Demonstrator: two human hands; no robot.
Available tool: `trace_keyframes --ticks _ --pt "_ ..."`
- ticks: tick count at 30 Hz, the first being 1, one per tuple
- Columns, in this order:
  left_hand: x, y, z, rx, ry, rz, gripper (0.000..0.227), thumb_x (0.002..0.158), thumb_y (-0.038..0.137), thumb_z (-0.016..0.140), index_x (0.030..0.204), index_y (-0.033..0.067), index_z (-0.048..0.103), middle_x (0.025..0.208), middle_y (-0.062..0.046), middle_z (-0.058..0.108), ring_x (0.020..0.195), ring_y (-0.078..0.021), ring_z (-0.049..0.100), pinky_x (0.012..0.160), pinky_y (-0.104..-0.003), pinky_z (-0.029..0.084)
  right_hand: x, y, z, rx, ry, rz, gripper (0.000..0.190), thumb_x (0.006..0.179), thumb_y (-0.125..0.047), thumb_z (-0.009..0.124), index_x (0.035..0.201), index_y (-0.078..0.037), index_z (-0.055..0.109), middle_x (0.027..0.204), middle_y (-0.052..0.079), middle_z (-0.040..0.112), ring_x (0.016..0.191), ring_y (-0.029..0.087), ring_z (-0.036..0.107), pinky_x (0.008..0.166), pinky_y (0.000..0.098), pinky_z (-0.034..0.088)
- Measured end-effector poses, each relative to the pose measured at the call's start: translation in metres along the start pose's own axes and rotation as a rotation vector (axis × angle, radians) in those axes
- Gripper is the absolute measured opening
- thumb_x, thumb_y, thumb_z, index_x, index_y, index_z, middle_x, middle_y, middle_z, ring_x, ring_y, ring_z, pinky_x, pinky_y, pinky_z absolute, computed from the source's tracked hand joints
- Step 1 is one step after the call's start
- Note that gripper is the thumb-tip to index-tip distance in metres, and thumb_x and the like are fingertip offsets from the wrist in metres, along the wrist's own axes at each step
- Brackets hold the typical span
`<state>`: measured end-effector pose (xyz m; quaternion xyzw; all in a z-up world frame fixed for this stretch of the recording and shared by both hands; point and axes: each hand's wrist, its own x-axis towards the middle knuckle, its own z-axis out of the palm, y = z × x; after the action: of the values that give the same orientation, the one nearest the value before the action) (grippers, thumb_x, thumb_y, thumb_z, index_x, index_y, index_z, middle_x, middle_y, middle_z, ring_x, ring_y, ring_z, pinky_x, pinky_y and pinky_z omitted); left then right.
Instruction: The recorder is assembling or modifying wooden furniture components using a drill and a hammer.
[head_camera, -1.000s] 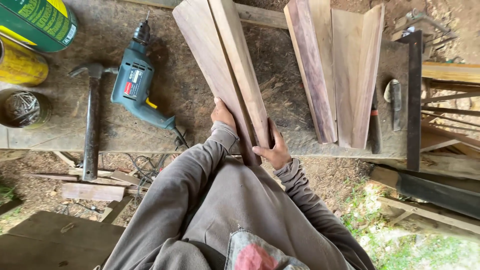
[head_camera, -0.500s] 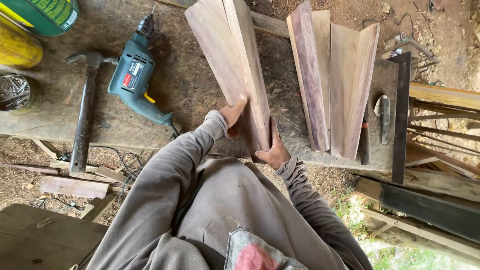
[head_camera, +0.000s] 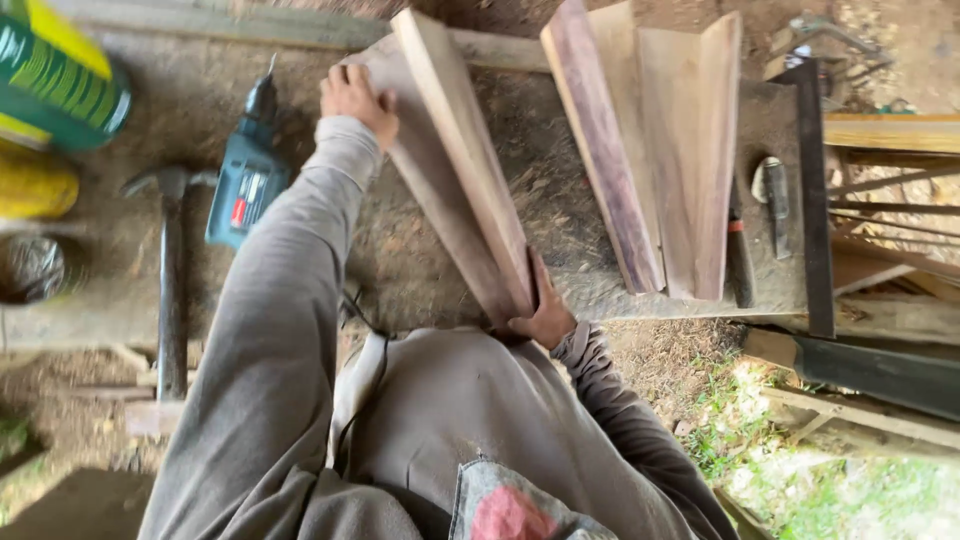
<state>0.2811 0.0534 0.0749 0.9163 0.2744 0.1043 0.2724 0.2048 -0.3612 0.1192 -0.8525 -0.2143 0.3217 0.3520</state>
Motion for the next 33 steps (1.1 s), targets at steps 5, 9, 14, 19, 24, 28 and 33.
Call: trace_keyframes --ticks 5,9,14,19,24,28,33 --pt "0.088 -0.027 0.03 -0.066 0.02 0.222 0.054 0.091 0.023 0.07 0.134 0.0005 0.047 0.137 -0.029 0.048 0.124 -0.0485 0.044 0.106 -0.055 0.035 0.001 -0.001 0.001 -0.001 0.103 -0.093 0.134 0.06 -0.019 0.086 0.165 -0.016 0.003 0.165 0.028 0.03 0.15 0.043 0.036 0.123 0.0468 0.031" --pt "0.127 -0.04 0.055 0.042 -0.288 0.091 0.059 0.092 0.021 0.048 0.149 0.0079 0.043 0.15 -0.023 0.044 0.139 -0.0458 0.037 0.117 -0.052 0.03 0.0 0.002 0.001 -0.004 0.054 0.018 0.135 0.06 -0.025 0.086 0.166 -0.015 0.003 0.164 0.026 0.028 0.147 0.042 0.039 0.123 0.0454 0.032" --pt "0.147 -0.054 0.055 -0.001 -0.273 0.029 0.065 0.105 0.051 0.034 0.147 0.0051 0.053 0.156 -0.024 0.043 0.147 -0.0419 0.033 0.123 -0.05 0.024 -0.003 0.013 0.003 -0.136 0.161 -0.153 0.135 0.061 -0.027 0.09 0.164 -0.007 0.006 0.165 0.031 0.027 0.149 0.047 0.035 0.122 0.0464 0.03" --pt "0.112 -0.039 0.011 -0.546 -0.2 -0.307 0.089 0.099 0.075 0.032 0.143 0.0005 0.052 0.14 -0.026 0.054 0.131 -0.0409 0.048 0.111 -0.047 0.034 -0.011 -0.032 -0.009 -0.044 0.051 0.026 0.127 0.066 -0.031 0.079 0.168 -0.015 0.005 0.164 0.027 0.033 0.143 0.045 0.048 0.12 0.0438 0.041" --pt "0.084 -0.131 0.087 -0.916 -0.09 -0.059 0.072 0.108 0.061 0.054 0.108 -0.0091 0.067 0.102 -0.012 0.063 0.094 -0.0222 0.053 0.088 -0.035 0.043 -0.008 -0.018 -0.022 -0.108 -0.005 0.087 0.128 0.068 -0.034 0.082 0.167 -0.024 0.002 0.165 0.027 0.027 0.143 0.049 0.041 0.117 0.0488 0.039" --pt "0.031 -0.124 0.06 -1.133 -0.045 -0.054 0.041 0.102 0.037 0.071 0.096 -0.0036 0.069 0.086 0.001 0.057 0.08 -0.0095 0.044 0.07 -0.03 0.035 -0.024 -0.023 -0.027 -0.236 -0.061 0.072 0.124 0.073 -0.043 0.084 0.167 -0.026 0.004 0.162 0.028 0.028 0.142 0.051 0.038 0.115 0.0532 0.039" --pt "-0.034 -0.147 0.061 -0.948 0.165 0.163 0.046 0.113 0.037 0.059 0.093 -0.0039 0.066 0.077 0.001 0.052 0.076 -0.0094 0.041 0.069 -0.031 0.033 -0.041 -0.015 -0.043 -0.332 -0.084 0.021 0.116 0.079 -0.051 0.08 0.168 -0.028 0.009 0.155 0.024 0.036 0.137 0.046 0.046 0.114 0.0523 0.042"
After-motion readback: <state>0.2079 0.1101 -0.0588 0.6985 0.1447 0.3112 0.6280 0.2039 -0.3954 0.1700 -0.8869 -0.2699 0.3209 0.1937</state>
